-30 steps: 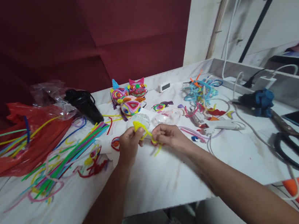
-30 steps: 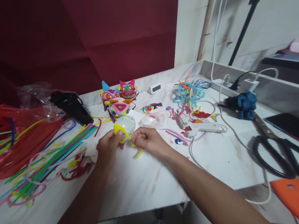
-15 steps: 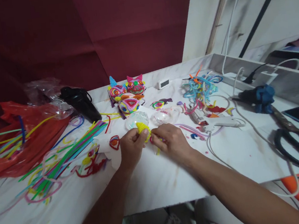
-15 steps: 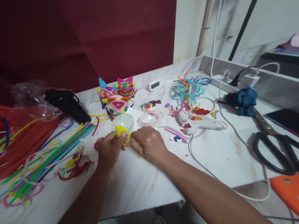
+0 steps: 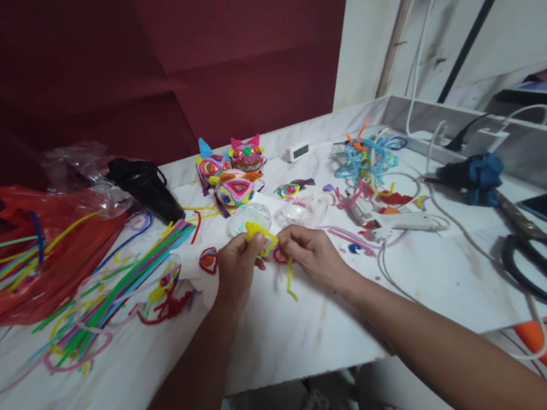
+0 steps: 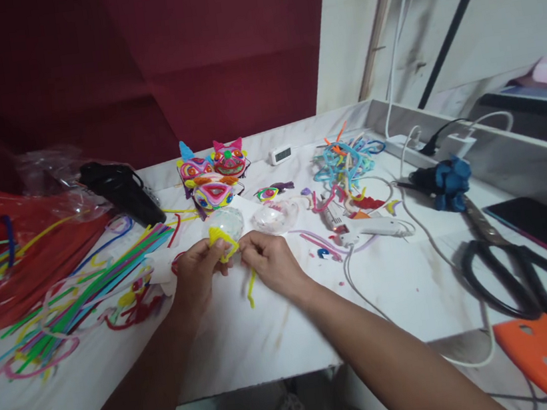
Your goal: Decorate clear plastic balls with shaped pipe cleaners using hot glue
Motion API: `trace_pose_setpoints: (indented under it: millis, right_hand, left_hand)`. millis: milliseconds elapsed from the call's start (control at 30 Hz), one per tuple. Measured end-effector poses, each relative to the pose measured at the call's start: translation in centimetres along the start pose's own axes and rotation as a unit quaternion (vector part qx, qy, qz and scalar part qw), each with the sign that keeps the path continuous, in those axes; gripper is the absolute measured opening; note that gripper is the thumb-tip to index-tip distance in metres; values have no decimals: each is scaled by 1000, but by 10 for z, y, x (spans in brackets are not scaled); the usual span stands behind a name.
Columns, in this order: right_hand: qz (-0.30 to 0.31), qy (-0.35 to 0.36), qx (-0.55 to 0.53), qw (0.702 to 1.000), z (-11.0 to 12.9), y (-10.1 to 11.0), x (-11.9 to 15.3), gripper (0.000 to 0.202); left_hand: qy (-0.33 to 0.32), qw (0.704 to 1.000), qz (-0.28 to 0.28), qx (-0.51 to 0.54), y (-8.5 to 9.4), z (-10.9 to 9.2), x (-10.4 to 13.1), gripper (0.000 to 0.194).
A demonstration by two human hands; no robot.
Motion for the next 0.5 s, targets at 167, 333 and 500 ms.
trace_pose_setpoints:
  millis: [167,333,500]
  right_hand:
    - [2,-64,-124,990,-2,-6,-1,21]
    - [8,-108,-287,952,-3,-19,1,23]
    - [1,-155,-329,931,-14,-22,4,22]
  left_hand:
    - [24,999,18,40,-2,3,-1,26]
    - [44,993,68,83,-9,5,0,27]
    - [55,988,95,109,-11,6,1,28]
Point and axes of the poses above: each hand's wrist, its own x-axis away from the middle knuckle, its own y-axis out of the back of the hand, z = x × y, the point moved 6 cm from there along -x, towards the middle knuckle, and after that the axes turned 12 degrees about y, right-handed, at the moved point
